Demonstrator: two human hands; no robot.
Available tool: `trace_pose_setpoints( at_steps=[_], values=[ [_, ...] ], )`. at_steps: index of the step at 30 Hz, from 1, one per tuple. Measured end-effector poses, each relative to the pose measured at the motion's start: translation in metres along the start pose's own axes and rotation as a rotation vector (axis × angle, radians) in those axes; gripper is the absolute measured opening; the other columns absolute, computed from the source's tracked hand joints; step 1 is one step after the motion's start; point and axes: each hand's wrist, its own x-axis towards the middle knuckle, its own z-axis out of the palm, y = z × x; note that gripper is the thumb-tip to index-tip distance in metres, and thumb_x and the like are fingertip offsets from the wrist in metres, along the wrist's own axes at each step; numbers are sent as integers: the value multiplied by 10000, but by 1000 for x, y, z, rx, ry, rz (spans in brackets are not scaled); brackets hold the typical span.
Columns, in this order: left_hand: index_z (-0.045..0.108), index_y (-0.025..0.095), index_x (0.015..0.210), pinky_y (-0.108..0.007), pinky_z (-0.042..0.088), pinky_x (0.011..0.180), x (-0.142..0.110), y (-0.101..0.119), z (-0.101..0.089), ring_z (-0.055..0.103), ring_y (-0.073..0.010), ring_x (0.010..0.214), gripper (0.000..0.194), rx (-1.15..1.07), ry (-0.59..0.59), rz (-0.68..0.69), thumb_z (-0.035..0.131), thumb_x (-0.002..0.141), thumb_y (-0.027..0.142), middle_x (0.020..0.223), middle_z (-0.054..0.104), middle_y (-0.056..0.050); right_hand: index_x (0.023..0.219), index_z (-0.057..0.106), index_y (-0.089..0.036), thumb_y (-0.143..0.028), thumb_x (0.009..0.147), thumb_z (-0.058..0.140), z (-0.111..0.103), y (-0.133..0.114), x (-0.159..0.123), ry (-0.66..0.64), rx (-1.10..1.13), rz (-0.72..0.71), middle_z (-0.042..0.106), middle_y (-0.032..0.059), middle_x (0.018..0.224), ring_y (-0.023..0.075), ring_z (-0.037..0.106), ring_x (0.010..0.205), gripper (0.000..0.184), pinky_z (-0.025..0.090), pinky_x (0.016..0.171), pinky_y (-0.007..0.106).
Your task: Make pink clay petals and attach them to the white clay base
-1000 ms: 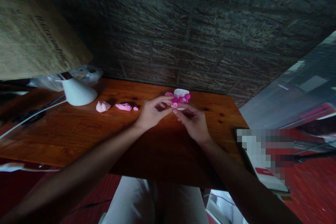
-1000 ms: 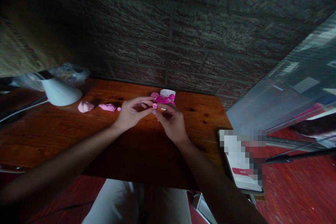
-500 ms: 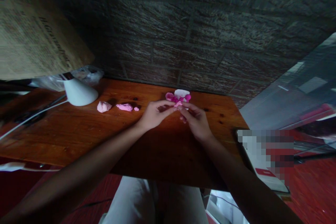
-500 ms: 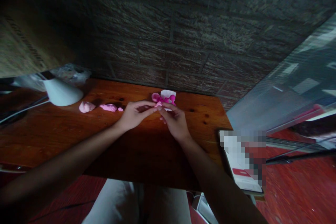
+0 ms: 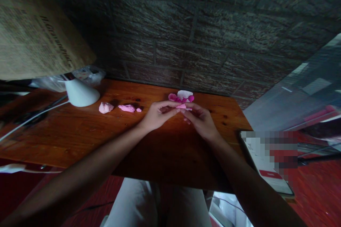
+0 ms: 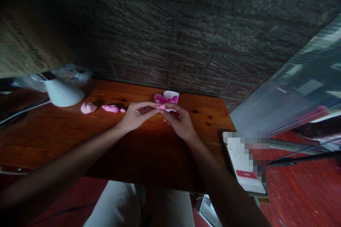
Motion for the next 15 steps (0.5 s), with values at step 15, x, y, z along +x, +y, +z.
trace_pose_setpoints(
  at_steps=[15],
  values=[
    [816, 194, 996, -298, 592, 822, 0, 6, 0, 755, -195, 954, 172, 152, 3, 136, 747, 897, 317, 1041, 811, -98, 888, 812, -220, -438, 633, 921, 4, -3, -1, 33, 58, 63, 738, -13, 772, 78, 558, 560, 352, 438, 510, 219]
  ],
)
